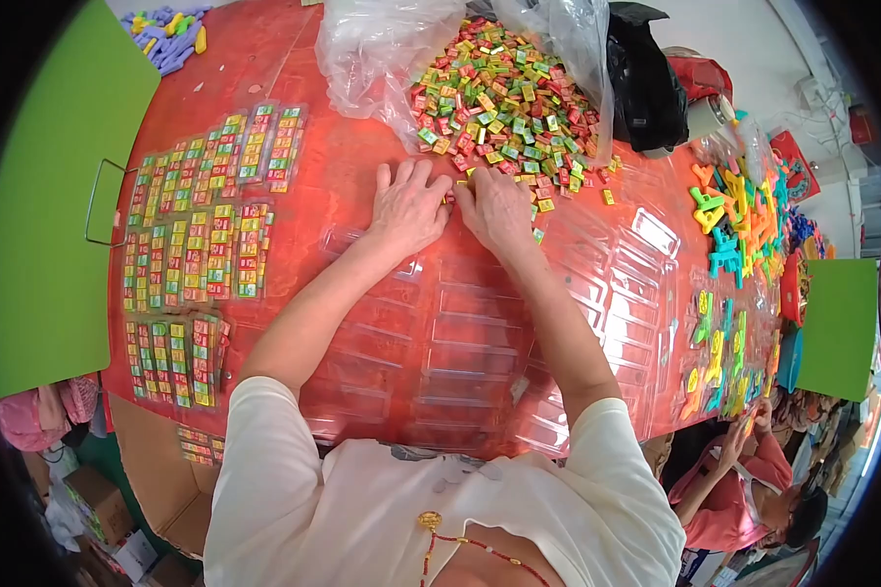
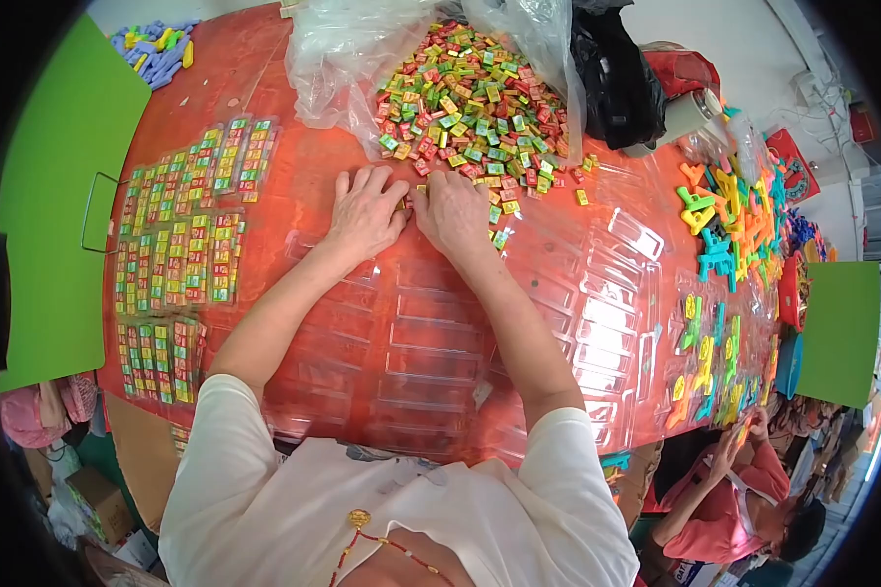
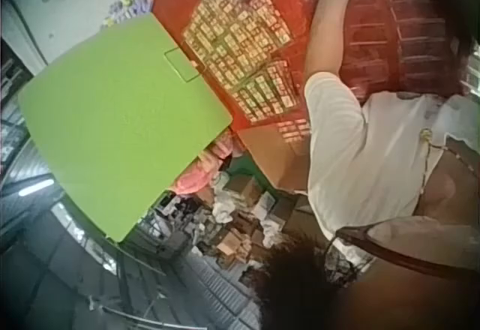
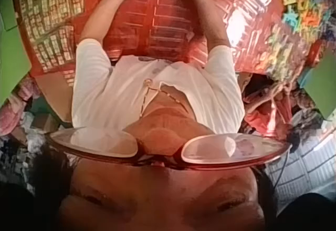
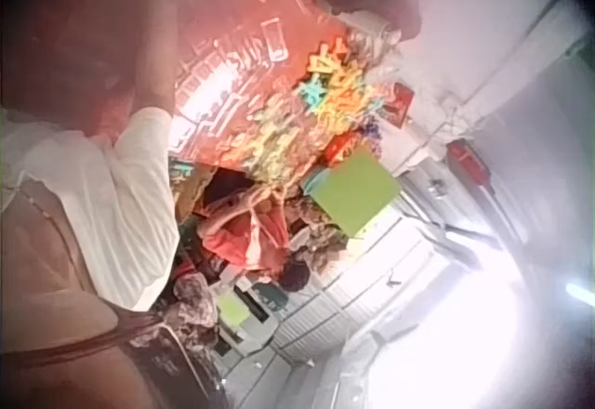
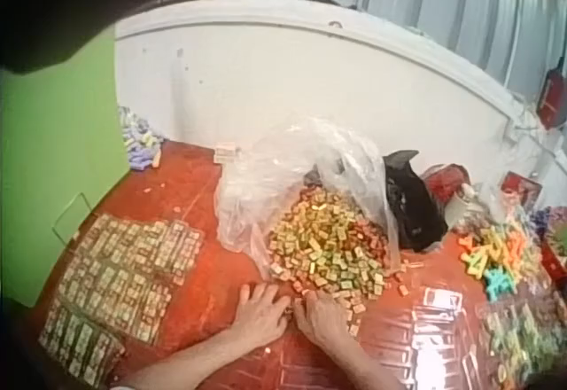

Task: Sorting small numbered toy blocks into organized rows on a red work table.

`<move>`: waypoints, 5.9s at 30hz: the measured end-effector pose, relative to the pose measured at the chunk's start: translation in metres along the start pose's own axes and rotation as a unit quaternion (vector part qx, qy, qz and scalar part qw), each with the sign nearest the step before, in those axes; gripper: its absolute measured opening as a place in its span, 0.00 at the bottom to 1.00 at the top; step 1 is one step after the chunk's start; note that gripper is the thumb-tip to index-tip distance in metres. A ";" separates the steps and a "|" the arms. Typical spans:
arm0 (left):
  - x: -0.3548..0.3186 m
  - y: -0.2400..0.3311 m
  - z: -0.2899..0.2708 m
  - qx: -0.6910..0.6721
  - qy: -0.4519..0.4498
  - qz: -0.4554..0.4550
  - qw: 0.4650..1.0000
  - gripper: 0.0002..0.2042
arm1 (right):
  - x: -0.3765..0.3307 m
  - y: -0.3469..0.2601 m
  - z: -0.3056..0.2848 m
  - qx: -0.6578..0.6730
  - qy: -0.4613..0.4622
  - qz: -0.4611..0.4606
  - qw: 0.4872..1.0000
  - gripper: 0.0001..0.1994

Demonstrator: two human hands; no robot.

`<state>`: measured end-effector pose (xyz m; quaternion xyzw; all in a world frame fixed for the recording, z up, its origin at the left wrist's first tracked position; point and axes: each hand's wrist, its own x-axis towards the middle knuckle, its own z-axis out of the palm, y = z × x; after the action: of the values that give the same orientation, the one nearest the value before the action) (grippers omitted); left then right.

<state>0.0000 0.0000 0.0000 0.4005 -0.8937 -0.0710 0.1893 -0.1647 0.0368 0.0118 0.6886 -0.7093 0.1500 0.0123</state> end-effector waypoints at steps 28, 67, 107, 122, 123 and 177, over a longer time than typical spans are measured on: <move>-0.012 -0.020 -0.044 -0.049 -0.057 -0.036 0.997 0.29 | -0.034 0.030 -0.025 -0.044 -0.004 -0.098 0.994 0.11; -0.004 -0.045 -0.042 -0.050 -0.113 0.024 0.992 0.12 | -0.007 0.003 -0.025 0.109 -0.128 -0.137 0.976 0.28; -0.109 -0.078 -0.091 -0.020 -0.045 0.043 0.998 0.10 | -0.075 -0.084 -0.018 0.142 -0.001 -0.194 0.971 0.09; -0.099 -0.037 -0.077 0.027 -0.087 0.182 0.979 0.19 | -0.047 -0.014 -0.006 0.067 -0.007 -0.077 0.995 0.09; -0.099 -0.038 -0.075 0.028 -0.086 0.181 0.979 0.19 | -0.045 -0.017 -0.008 0.073 -0.012 -0.067 0.995 0.09; -0.084 -0.079 -0.066 -0.431 -0.017 -0.171 0.886 0.18 | -0.040 -0.077 0.008 0.173 0.004 -0.102 0.980 0.03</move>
<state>0.1313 0.0111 0.0147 0.4248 -0.6955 -0.4878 0.3128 -0.0856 0.0734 0.0102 0.7487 -0.5985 0.2708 -0.0888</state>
